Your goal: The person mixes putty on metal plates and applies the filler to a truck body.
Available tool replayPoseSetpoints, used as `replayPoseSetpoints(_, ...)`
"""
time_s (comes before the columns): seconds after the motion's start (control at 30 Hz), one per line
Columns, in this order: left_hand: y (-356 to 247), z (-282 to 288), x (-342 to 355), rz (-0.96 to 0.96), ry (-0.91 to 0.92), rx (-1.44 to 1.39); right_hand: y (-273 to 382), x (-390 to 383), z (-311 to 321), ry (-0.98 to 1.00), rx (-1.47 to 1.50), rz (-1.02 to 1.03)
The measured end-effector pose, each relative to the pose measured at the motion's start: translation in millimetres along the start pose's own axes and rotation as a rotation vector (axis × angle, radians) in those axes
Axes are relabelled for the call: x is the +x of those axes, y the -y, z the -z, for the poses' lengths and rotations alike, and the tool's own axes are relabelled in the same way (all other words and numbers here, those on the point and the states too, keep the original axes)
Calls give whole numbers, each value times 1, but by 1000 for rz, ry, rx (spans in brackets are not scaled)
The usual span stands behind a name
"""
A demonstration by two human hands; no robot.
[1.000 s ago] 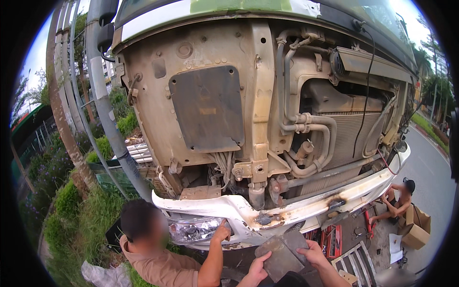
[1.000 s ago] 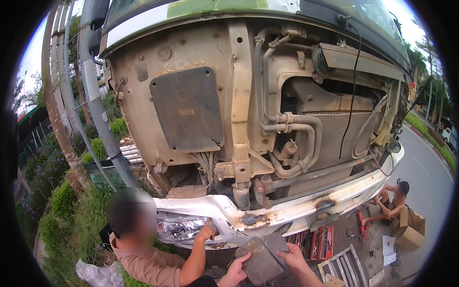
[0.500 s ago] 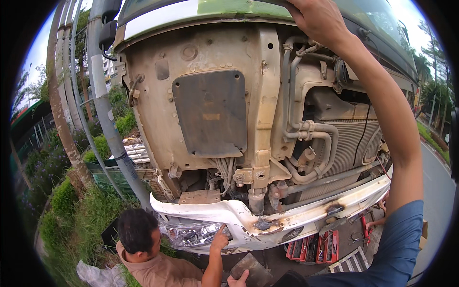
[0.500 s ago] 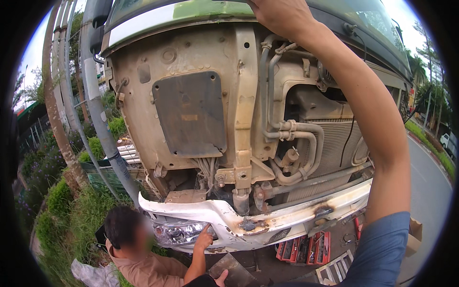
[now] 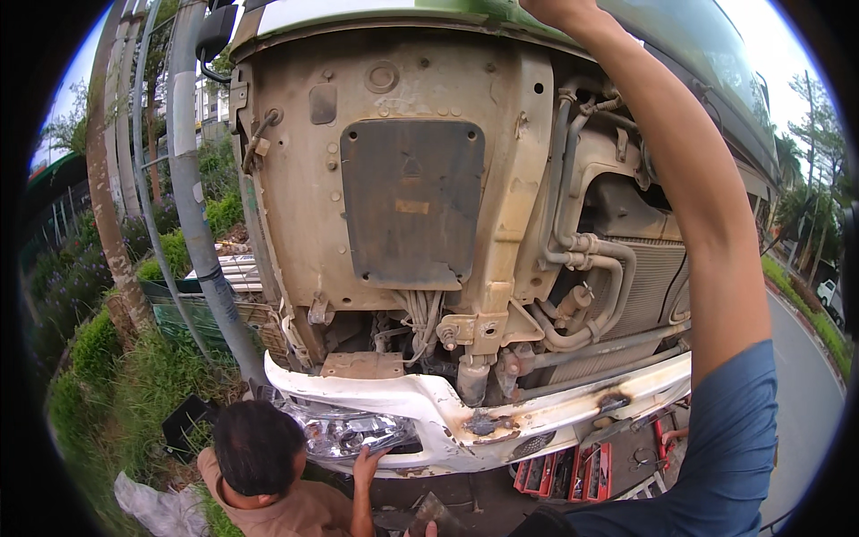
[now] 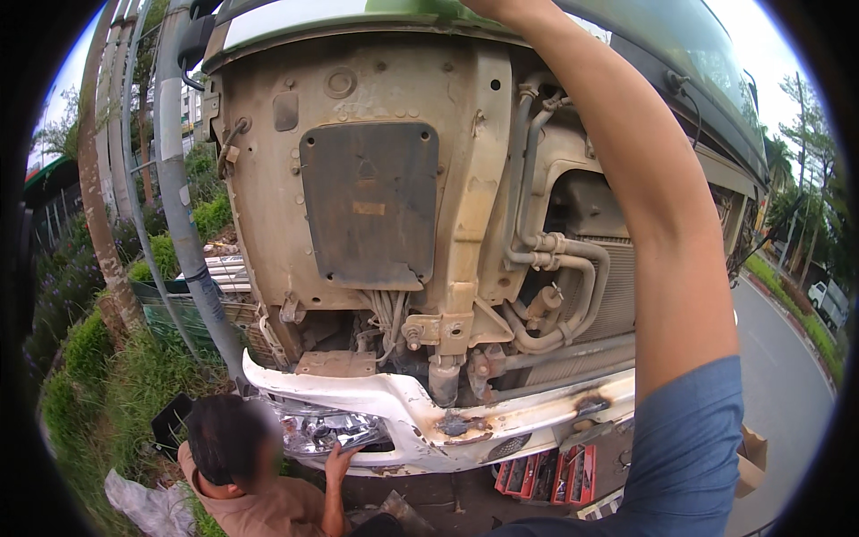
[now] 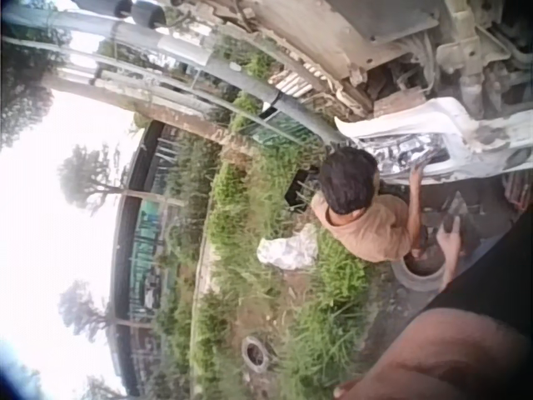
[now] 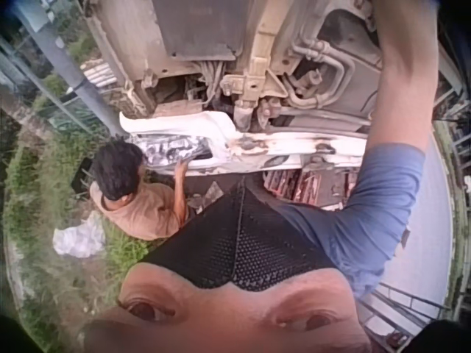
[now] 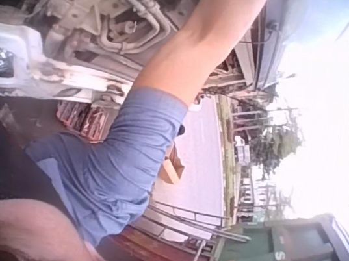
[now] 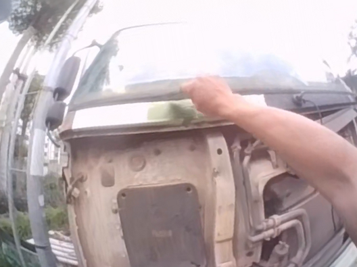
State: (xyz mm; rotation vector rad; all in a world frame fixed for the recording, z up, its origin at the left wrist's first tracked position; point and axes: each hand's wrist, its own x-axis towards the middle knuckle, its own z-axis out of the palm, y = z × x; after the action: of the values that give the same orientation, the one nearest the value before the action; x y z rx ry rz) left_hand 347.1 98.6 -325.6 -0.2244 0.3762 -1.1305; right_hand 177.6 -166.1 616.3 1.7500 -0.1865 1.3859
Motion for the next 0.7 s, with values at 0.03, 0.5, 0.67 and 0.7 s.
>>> replayPoseSetpoints(0.03, -3, 5, 5, -37, -5, 90, 0, 0, -1, -23, 1, 18)
replayPoseSetpoints(0.5, -50, 40, 15, -234, 58, 929, 6, 5, -7, -39, 72, 18)
replayPoseSetpoints(0.67, -14, 5, 13, 52, 117, 328, 1, -3, -9, -113, 32, 111)
replayPoseSetpoints(0.7, -16, -1, 11, 225, 172, -99, 0, -2, -9, -114, 31, 111)
